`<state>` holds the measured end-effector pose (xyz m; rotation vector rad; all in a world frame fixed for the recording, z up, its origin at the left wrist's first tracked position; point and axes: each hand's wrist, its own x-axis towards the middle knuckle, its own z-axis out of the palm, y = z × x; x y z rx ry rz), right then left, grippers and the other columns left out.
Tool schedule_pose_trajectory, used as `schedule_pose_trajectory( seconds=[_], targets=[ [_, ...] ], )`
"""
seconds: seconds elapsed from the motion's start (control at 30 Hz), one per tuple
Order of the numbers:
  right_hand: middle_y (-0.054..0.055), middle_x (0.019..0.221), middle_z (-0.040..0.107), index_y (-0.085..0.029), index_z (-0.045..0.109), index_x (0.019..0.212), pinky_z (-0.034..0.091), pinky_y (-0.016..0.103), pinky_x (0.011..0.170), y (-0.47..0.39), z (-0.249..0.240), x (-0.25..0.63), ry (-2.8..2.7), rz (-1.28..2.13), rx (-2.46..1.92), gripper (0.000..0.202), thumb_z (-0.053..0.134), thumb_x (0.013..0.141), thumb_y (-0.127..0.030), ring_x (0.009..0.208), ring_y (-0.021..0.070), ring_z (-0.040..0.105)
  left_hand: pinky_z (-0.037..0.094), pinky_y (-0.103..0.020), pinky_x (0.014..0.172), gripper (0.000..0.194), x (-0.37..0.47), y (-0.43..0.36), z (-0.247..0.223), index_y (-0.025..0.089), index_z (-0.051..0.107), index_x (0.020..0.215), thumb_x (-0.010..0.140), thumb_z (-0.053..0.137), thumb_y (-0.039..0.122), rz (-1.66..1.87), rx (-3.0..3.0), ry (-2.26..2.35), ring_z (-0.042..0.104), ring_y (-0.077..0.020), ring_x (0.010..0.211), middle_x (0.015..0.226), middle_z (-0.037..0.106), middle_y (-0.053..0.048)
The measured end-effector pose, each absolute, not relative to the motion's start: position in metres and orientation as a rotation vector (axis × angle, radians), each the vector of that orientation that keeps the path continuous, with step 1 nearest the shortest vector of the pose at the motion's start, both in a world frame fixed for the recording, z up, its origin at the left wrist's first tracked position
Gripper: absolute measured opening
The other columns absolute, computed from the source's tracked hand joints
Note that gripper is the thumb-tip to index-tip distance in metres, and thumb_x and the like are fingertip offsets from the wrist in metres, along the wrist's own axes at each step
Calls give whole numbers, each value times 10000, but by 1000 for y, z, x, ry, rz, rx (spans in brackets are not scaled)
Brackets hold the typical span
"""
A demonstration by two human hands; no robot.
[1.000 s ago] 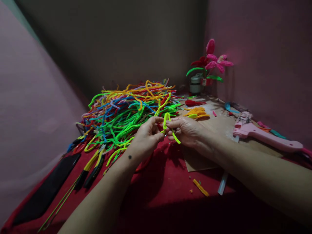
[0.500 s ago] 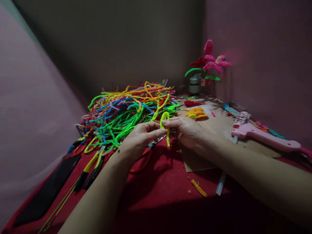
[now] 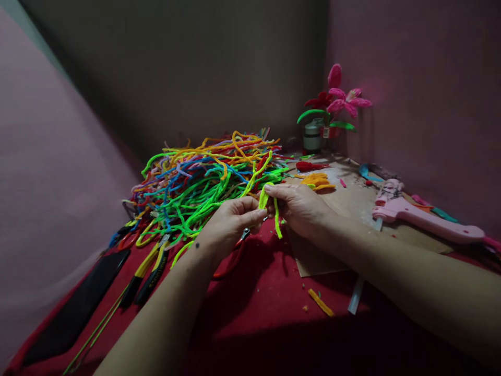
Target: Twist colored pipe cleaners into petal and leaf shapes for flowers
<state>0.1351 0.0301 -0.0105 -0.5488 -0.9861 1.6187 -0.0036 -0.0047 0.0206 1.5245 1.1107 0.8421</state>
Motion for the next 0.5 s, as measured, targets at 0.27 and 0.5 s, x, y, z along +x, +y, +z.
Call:
schedule_pose_trajectory(
  seconds=[0.27, 0.5],
  targets=[
    [-4, 441, 491, -138, 504, 483, 328, 243, 456, 21, -1, 132, -947, 1795, -575, 228, 473, 709, -128, 412, 80, 422, 335, -213, 534, 118, -18, -2, 28, 127, 574, 657, 698, 624, 226, 627, 1527, 1037, 444, -78, 519, 565, 519, 2],
    [-25, 427, 484, -146, 511, 479, 323, 242, 438, 29, -7, 135, -1006, 1602, -547, 196, 570, 666, -148, 403, 79, 423, 357, -212, 560, 235, -11, -4, 23, 125, 568, 651, 794, 539, 310, 725, 1544, 991, 451, -75, 534, 595, 533, -7]
  ],
)
